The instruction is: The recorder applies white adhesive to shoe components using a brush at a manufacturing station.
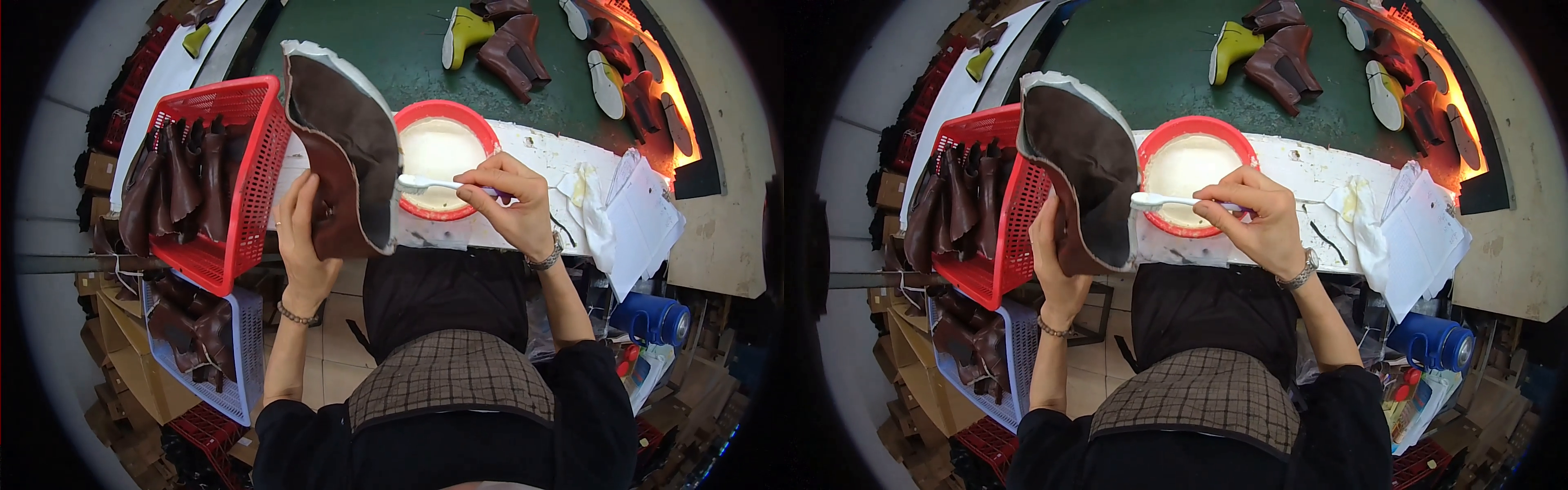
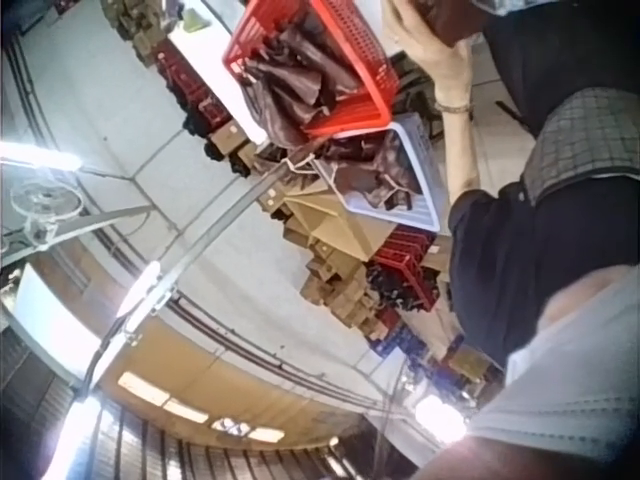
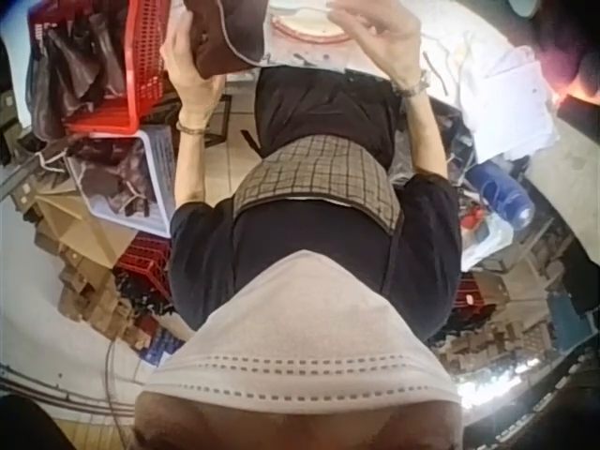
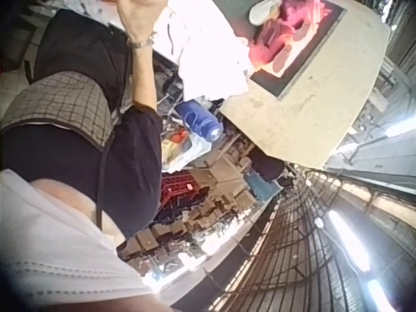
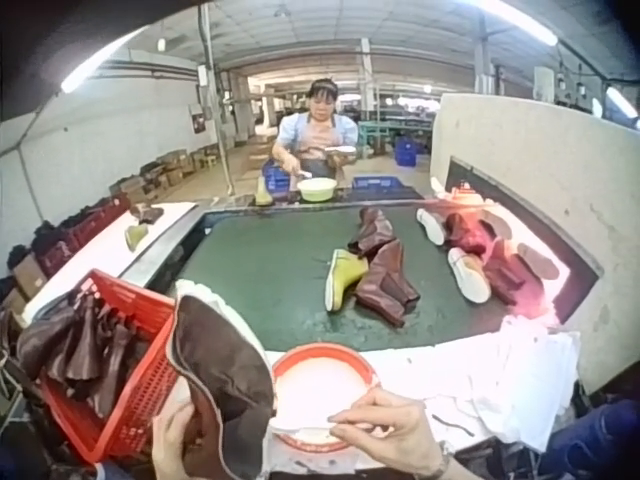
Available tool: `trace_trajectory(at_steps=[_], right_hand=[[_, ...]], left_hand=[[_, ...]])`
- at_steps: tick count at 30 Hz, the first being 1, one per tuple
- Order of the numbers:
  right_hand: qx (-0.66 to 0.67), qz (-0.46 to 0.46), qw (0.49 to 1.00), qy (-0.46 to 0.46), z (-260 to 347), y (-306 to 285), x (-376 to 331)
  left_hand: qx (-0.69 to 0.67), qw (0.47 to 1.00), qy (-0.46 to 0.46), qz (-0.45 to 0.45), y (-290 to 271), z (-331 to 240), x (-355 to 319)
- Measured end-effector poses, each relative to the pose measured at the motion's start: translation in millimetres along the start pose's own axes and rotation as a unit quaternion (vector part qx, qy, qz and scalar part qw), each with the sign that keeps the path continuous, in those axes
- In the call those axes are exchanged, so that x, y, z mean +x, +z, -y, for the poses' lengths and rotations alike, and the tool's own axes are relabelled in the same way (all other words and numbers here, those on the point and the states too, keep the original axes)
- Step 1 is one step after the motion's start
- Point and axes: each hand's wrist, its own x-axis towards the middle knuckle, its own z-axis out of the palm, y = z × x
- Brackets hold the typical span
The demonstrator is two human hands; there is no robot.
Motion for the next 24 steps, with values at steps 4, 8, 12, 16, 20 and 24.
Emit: trace_trajectory(at_steps=[4, 8, 12, 16, 20, 24], right_hand=[[-0.044, -0.060, 0.997, 0.007, 1, -14, 8], [-0.108, -0.107, 0.987, -0.054, -7, -30, 37], [-0.076, -0.138, 0.976, -0.152, -8, -36, 56], [-0.071, -0.087, 0.986, -0.127, 3, -31, 37], [-0.035, -0.091, 0.989, -0.111, 8, -18, 16], [-0.040, -0.037, 0.992, -0.118, 11, -14, 5]], left_hand=[[0.004, 0.996, 0.088, 0.000, -4, -8, -1], [-0.025, 0.988, 0.154, 0.019, -5, -9, 1], [-0.048, 0.990, 0.130, -0.006, 1, -6, 10], [-0.109, 0.991, 0.032, -0.071, 17, -13, 24], [-0.113, 0.987, 0.034, -0.111, 28, -15, 40], [-0.062, 0.983, 0.061, -0.160, 37, -10, 51]])
